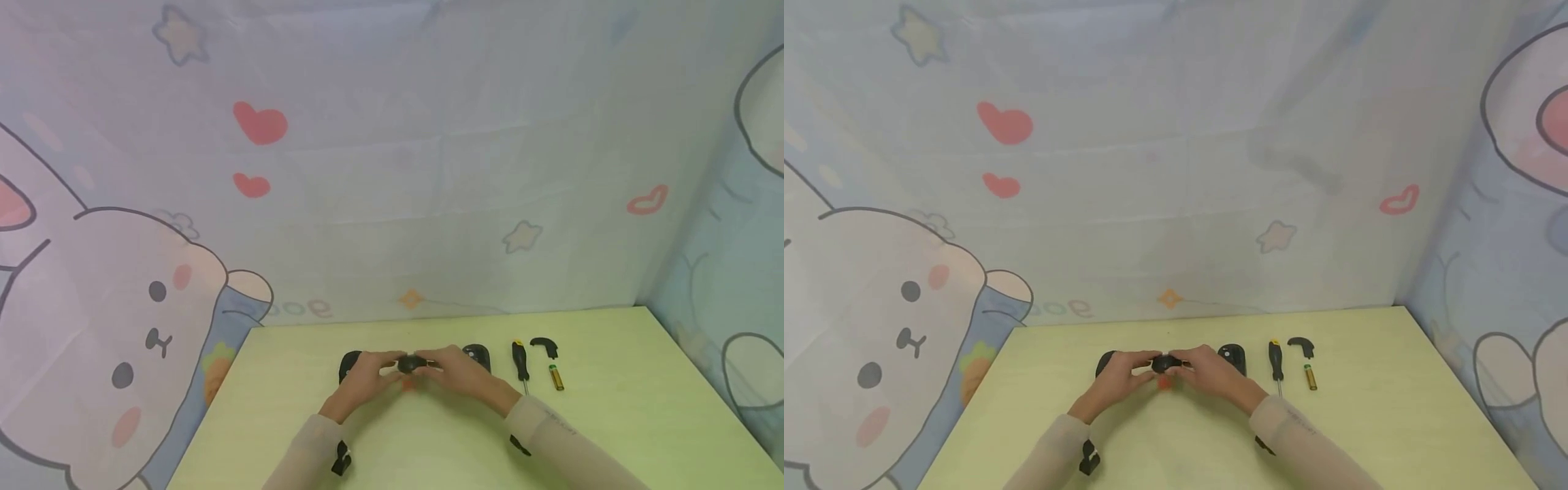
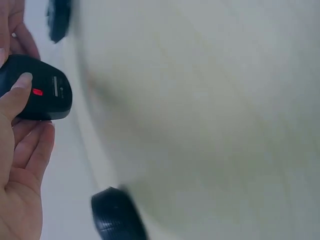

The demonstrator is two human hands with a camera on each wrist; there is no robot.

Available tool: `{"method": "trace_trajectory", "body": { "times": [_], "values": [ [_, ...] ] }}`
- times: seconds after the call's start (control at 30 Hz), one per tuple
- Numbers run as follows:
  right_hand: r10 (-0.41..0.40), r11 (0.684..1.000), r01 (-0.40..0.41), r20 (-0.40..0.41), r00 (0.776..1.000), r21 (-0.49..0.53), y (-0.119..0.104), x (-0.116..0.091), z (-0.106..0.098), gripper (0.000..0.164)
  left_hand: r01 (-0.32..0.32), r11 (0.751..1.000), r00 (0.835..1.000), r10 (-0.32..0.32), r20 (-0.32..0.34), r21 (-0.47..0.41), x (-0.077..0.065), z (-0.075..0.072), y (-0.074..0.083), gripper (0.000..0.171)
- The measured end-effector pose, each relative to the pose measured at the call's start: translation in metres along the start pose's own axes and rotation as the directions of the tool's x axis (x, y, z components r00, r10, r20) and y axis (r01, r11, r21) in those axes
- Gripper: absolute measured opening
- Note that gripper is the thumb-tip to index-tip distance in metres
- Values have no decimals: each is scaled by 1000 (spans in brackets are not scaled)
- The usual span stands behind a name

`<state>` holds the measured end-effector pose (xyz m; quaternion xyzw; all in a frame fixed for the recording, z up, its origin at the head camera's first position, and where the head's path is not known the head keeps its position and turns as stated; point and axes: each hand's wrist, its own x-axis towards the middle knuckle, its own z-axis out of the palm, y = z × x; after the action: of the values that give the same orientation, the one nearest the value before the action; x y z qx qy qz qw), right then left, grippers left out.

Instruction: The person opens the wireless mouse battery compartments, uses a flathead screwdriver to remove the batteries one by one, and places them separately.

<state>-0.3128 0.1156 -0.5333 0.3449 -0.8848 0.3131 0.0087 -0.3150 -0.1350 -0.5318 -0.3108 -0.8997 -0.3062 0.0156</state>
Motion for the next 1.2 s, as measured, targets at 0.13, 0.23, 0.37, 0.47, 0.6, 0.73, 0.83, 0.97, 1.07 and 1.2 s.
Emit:
{"method": "trace_trajectory", "body": {
  "times": [0.13, 0.23, 0.37, 0.47, 0.6, 0.73, 0.83, 0.97, 1.07, 1.2],
  "values": [
    [65, 989, -63, -14, 998, 132, -10, -3, -9, 52, -43, 997, 998, 41, -39, -64, -1, -5, 3, 39],
    [89, 981, -82, -37, 995, 176, -15, -5, -13, 52, -49, 994, 997, 43, -57, -102, -3, -7, 6, 37],
    [106, 968, -84, -82, 991, 236, -21, -7, -18, 47, 7, 986, 997, -20, -76, -164, -7, -9, 14, 37],
    [112, 953, -79, -95, 989, 294, -25, -9, -23, 41, 49, 980, 994, -66, -84, -195, -8, -10, 20, 35],
    [123, 932, -82, -95, 988, 352, -29, -14, -29, 41, 74, 975, 991, -95, -92, -208, -10, -13, 29, 34],
    [125, 919, -77, -100, 987, 386, -31, -20, -34, 42, 86, 966, 987, -115, -109, -245, -11, -15, 40, 35],
    [144, 909, -90, -102, 984, 407, -33, -24, -35, 39, 114, 941, 983, -153, -99, -319, -13, -14, 47, 33],
    [185, 848, -129, -59, 981, 513, -38, -30, -37, 35, 155, 856, 980, -195, -31, -493, -14, -11, 53, 34],
    [208, 771, -160, -6, 978, 616, -40, -35, -38, 35, 173, 787, 980, -198, 24, -593, -15, -8, 56, 36],
    [235, 701, -201, 45, 971, 684, -41, -43, -39, 39, 219, 730, 973, -214, 89, -647, -19, -4, 60, 37]
  ]
}}
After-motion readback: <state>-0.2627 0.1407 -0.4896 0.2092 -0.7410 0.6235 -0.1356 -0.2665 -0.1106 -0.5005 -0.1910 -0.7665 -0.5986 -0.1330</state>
